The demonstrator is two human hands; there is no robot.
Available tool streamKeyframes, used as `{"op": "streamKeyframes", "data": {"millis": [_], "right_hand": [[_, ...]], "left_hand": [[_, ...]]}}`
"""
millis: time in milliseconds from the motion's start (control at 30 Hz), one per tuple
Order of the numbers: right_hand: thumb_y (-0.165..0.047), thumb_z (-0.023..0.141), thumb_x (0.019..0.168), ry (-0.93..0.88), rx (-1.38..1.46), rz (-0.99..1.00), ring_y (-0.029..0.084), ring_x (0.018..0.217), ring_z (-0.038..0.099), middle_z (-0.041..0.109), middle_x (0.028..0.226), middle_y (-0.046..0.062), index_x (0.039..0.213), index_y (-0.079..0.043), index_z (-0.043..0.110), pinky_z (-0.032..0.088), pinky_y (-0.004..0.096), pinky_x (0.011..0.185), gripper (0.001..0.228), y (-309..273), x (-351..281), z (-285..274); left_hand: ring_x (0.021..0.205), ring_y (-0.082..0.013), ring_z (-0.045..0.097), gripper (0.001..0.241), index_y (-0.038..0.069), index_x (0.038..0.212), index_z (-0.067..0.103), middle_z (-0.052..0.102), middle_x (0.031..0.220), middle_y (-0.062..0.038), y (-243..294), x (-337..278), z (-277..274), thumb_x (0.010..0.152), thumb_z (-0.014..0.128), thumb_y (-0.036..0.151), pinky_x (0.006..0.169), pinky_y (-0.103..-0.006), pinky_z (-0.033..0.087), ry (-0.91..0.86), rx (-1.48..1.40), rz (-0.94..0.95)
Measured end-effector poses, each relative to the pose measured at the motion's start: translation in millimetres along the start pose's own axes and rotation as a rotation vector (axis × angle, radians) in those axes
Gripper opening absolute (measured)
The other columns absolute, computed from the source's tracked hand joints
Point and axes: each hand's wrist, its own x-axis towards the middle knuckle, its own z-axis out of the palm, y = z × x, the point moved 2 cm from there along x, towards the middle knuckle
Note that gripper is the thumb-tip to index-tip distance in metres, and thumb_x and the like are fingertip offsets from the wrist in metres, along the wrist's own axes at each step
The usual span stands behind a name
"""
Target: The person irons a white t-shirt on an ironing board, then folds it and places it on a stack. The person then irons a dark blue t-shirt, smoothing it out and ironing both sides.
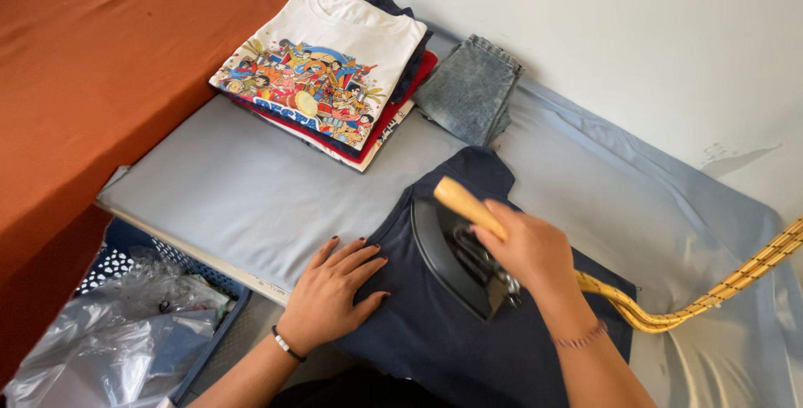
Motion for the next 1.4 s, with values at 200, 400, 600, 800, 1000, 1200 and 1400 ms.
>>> {"op": "streamKeyframes", "data": {"millis": [200, 400, 600, 800, 1000, 1200, 1400], "right_hand": [[-0.043, 0.078, 0.082, -0.051, 0.195, -0.056, 0.035, 0.08, 0.072, 0.076, 0.09, 0.016, 0.123, -0.016, 0.073, 0.056, 0.044, 0.07, 0.05, 3, 27, 2], [-0.043, 0.08, 0.076, -0.211, 0.246, -0.132, 0.03, 0.071, 0.074, 0.078, 0.09, 0.012, 0.119, -0.018, 0.074, 0.058, 0.039, 0.066, 0.05, -11, -22, -21], [-0.044, 0.077, 0.079, 0.034, 0.155, -0.184, 0.029, 0.07, 0.074, 0.079, 0.091, 0.009, 0.116, -0.018, 0.074, 0.058, 0.039, 0.063, 0.045, -1, -27, -15], [-0.051, 0.071, 0.087, 0.014, -0.089, 0.166, 0.036, 0.078, 0.072, 0.075, 0.085, 0.014, 0.123, -0.02, 0.073, 0.056, 0.047, 0.068, 0.048, 50, 39, 25], [-0.048, 0.069, 0.091, -0.071, -0.022, 0.332, 0.036, 0.082, 0.072, 0.076, 0.087, 0.014, 0.121, -0.02, 0.072, 0.056, 0.049, 0.072, 0.041, 65, 70, 28], [-0.049, 0.072, 0.085, -0.029, 0.019, 0.191, 0.037, 0.081, 0.072, 0.076, 0.086, 0.014, 0.118, -0.021, 0.073, 0.056, 0.049, 0.07, 0.044, 60, 44, 24], [-0.048, 0.069, 0.092, -0.046, -0.101, 0.333, 0.037, 0.078, 0.072, 0.074, 0.082, 0.013, 0.112, -0.019, 0.072, 0.055, 0.05, 0.068, 0.036, 61, 63, 26]], "left_hand": [[0.136, -0.0272, 0.049, 0.057, 0.006, 0.129, 0.067, 0.064, 0.135, -0.009, -1, -1, 0, 0.082, 0.073, 0.038, 0.116, -0.0509, 0.028, -0.005, -0.014, -0.035], [0.135, -0.0268, 0.05, 0.055, 0.007, 0.127, 0.067, 0.065, 0.134, -0.009, -1, -1, 1, 0.082, 0.073, 0.038, 0.115, -0.0504, 0.029, -0.003, -0.008, -0.026], [0.133, -0.0261, 0.051, 0.054, 0.007, 0.124, 0.069, 0.065, 0.133, -0.007, -3, -1, 3, 0.08, 0.074, 0.037, 0.115, -0.0501, 0.03, 0.003, 0.001, -0.031], [0.135, -0.0254, 0.049, 0.054, 0.008, 0.125, 0.068, 0.065, 0.134, -0.006, -6, 0, 5, 0.08, 0.074, 0.038, 0.116, -0.0502, 0.028, -0.024, 0.0, -0.061], [0.135, -0.0252, 0.049, 0.053, 0.009, 0.125, 0.069, 0.065, 0.134, -0.006, -4, 0, 4, 0.08, 0.074, 0.038, 0.116, -0.05, 0.028, -0.026, 0.0, -0.071], [0.135, -0.0255, 0.049, 0.054, 0.008, 0.125, 0.068, 0.065, 0.134, -0.006, -4, 1, 4, 0.08, 0.074, 0.038, 0.115, -0.0504, 0.027, -0.039, -0.009, -0.069], [0.135, -0.0253, 0.049, 0.054, 0.008, 0.125, 0.068, 0.064, 0.135, -0.007, -5, 0, 5, 0.08, 0.073, 0.038, 0.115, -0.0499, 0.028, -0.023, 0.01, -0.05]]}}
